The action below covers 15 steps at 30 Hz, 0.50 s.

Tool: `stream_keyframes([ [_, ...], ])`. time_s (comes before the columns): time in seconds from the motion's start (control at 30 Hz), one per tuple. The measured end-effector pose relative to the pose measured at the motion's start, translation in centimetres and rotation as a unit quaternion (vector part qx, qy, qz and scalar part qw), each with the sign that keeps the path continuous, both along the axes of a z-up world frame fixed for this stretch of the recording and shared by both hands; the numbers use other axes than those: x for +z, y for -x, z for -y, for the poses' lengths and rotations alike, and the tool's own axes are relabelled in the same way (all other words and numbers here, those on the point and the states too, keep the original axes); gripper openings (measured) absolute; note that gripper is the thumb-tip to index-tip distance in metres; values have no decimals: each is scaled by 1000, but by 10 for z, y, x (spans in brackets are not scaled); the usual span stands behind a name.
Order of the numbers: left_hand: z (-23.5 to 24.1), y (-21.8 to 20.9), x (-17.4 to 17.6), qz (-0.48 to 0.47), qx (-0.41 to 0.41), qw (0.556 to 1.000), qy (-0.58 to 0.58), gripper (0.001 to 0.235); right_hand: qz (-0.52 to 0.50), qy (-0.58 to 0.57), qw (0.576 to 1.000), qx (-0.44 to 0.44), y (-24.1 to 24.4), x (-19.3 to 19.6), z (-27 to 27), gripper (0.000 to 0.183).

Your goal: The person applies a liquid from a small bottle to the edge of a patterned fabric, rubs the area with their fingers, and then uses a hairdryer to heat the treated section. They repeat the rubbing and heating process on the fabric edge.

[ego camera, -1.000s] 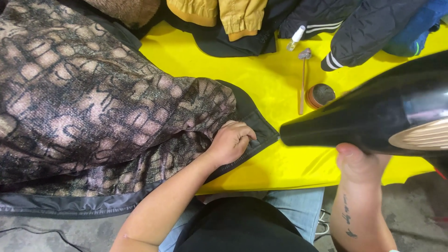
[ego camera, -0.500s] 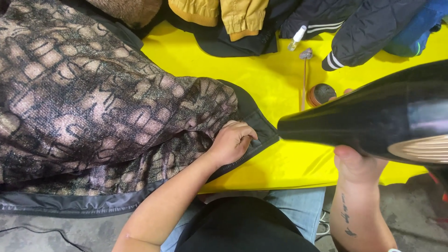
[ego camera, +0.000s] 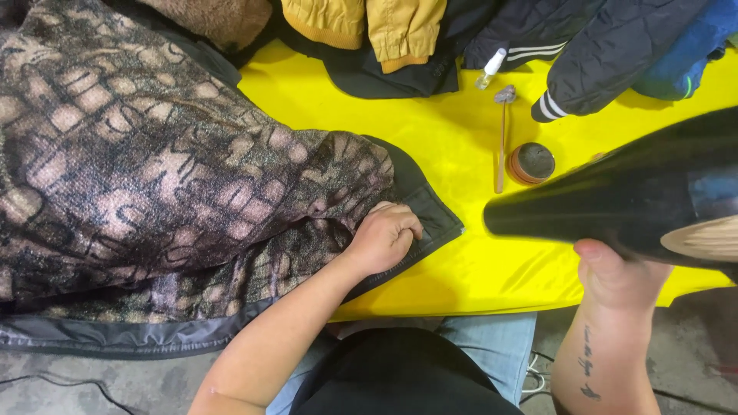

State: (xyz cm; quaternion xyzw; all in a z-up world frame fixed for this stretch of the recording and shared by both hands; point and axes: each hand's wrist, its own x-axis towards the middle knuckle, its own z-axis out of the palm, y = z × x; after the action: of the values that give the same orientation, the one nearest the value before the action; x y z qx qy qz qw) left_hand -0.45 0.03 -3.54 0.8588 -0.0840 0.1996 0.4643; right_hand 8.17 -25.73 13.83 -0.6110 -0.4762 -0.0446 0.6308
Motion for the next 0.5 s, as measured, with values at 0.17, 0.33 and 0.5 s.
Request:
stream_keyframes([
  [0.17, 1, 2, 7, -22, 2, 1000, 2, 28, -145, -49, 982, 111, -4, 4, 0, 67],
  [0.33, 1, 5, 11, -40, 3, 999, 9, 28, -77, 7, 997, 29, -2, 11, -3, 63],
  [0.5, 2, 3, 9, -20, 4, 1000, 3, 25, -78, -23, 996, 28, 1, 19, -7, 67],
])
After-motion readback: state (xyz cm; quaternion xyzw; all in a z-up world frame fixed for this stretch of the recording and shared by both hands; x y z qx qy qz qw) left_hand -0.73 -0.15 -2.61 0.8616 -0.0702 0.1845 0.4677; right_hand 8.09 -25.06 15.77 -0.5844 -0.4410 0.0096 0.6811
